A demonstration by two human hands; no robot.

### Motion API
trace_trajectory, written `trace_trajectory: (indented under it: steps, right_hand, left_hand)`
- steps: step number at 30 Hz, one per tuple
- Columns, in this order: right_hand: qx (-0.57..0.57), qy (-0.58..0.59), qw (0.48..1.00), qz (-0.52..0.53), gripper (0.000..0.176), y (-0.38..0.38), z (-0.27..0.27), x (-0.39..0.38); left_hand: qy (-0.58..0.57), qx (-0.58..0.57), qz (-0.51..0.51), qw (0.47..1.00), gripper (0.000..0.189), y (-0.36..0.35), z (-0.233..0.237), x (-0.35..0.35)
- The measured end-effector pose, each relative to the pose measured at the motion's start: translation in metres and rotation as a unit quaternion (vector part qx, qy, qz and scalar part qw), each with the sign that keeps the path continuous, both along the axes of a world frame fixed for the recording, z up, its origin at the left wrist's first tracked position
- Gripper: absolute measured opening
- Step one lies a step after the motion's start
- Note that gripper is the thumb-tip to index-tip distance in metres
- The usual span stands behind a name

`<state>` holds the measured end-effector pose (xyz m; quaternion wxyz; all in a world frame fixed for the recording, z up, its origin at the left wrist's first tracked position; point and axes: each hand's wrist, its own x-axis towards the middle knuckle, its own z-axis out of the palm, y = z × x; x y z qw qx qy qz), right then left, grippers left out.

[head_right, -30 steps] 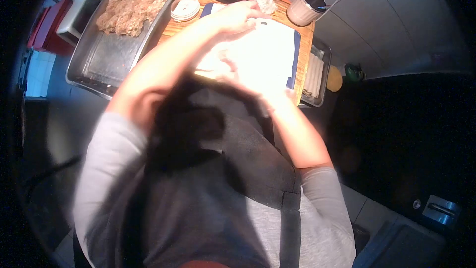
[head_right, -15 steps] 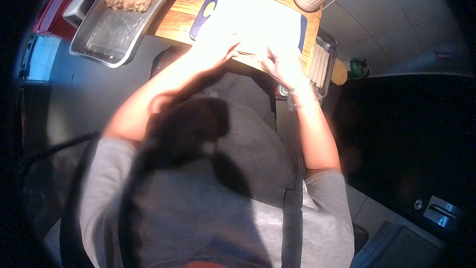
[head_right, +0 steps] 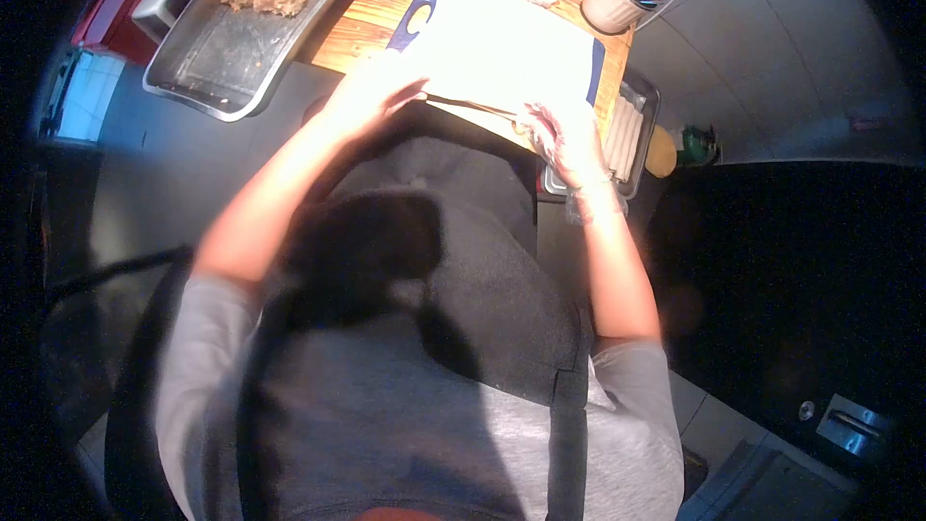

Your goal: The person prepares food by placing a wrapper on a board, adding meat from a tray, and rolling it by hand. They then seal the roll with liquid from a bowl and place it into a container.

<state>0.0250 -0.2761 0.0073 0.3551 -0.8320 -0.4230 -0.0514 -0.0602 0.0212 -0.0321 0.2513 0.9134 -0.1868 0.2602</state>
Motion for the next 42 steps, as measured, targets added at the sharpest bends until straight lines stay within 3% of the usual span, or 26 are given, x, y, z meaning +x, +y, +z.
trace_trajectory:
  steps: [6,8,11,15,17,19,21,23,24,27,30,32,34,36,38,42]
  right_hand:
    - [-0.064,-0.207,0.976,-0.010,0.021,0.016,0.009,-0.003]
    - [-0.056,-0.179,0.982,0.006,0.023,0.028,-0.011,-0.004]
    - [-0.084,-0.079,0.993,-0.013,0.025,0.029,-0.029,0.007]
    - [-0.159,0.001,0.986,-0.043,0.028,0.029,-0.015,0.013]
    - [-0.124,-0.089,0.988,-0.008,0.028,0.027,-0.020,0.009]
    - [-0.129,-0.123,0.984,0.002,0.028,0.031,-0.019,0.007]
    - [-0.177,-0.101,0.979,-0.015,0.030,0.033,-0.016,0.008]
    - [-0.156,-0.106,0.982,-0.009,0.030,0.032,-0.016,0.015]
    - [-0.145,-0.109,0.983,-0.006,0.029,0.032,-0.016,0.020]
    - [-0.172,0.025,0.985,-0.019,0.028,0.036,-0.010,0.031]
    - [-0.188,-0.092,0.978,-0.019,0.027,0.037,-0.004,0.017]
    - [-0.171,-0.107,0.979,-0.018,0.028,0.035,-0.007,0.016]
    - [-0.159,-0.112,0.981,-0.016,0.026,0.038,-0.002,0.014]
    - [-0.149,-0.110,0.983,-0.015,0.025,0.041,0.007,0.016]
    - [-0.117,-0.010,0.993,-0.029,0.024,0.037,-0.007,0.030]
    - [-0.058,0.116,0.990,-0.047,0.024,0.033,-0.019,0.045]
  left_hand:
    - [0.021,0.072,0.033,0.997,0.028,0.004,0.010,0.003]
    - [0.043,0.091,0.041,0.994,0.030,0.003,0.017,0.004]
    - [-0.032,0.107,0.042,0.993,0.033,-0.003,0.031,0.006]
    - [-0.054,0.051,-0.038,0.997,0.034,-0.019,0.029,0.015]
    - [-0.014,0.015,-0.062,0.998,0.032,-0.017,0.014,0.022]
    - [0.143,-0.225,-0.115,0.957,0.029,-0.014,0.006,0.028]
    - [0.190,-0.221,-0.105,0.951,0.028,-0.013,0.007,0.030]
    - [0.120,0.029,-0.032,0.992,0.028,-0.012,0.019,0.027]
    - [0.092,-0.006,-0.041,0.995,0.027,-0.015,0.022,0.027]
    - [0.059,-0.101,-0.052,0.992,0.027,-0.031,0.030,0.027]
    - [0.096,-0.119,-0.054,0.987,0.028,-0.037,0.029,0.031]
    - [0.080,-0.064,-0.082,0.991,0.028,-0.025,-0.002,0.055]
    - [0.152,-0.027,-0.075,0.985,0.030,-0.021,0.004,0.057]
    - [0.228,-0.065,-0.055,0.970,0.032,-0.019,0.014,0.054]
    - [0.304,-0.178,-0.026,0.936,0.034,-0.023,0.059,0.032]
    - [0.209,-0.171,-0.024,0.963,0.037,-0.035,0.043,0.035]
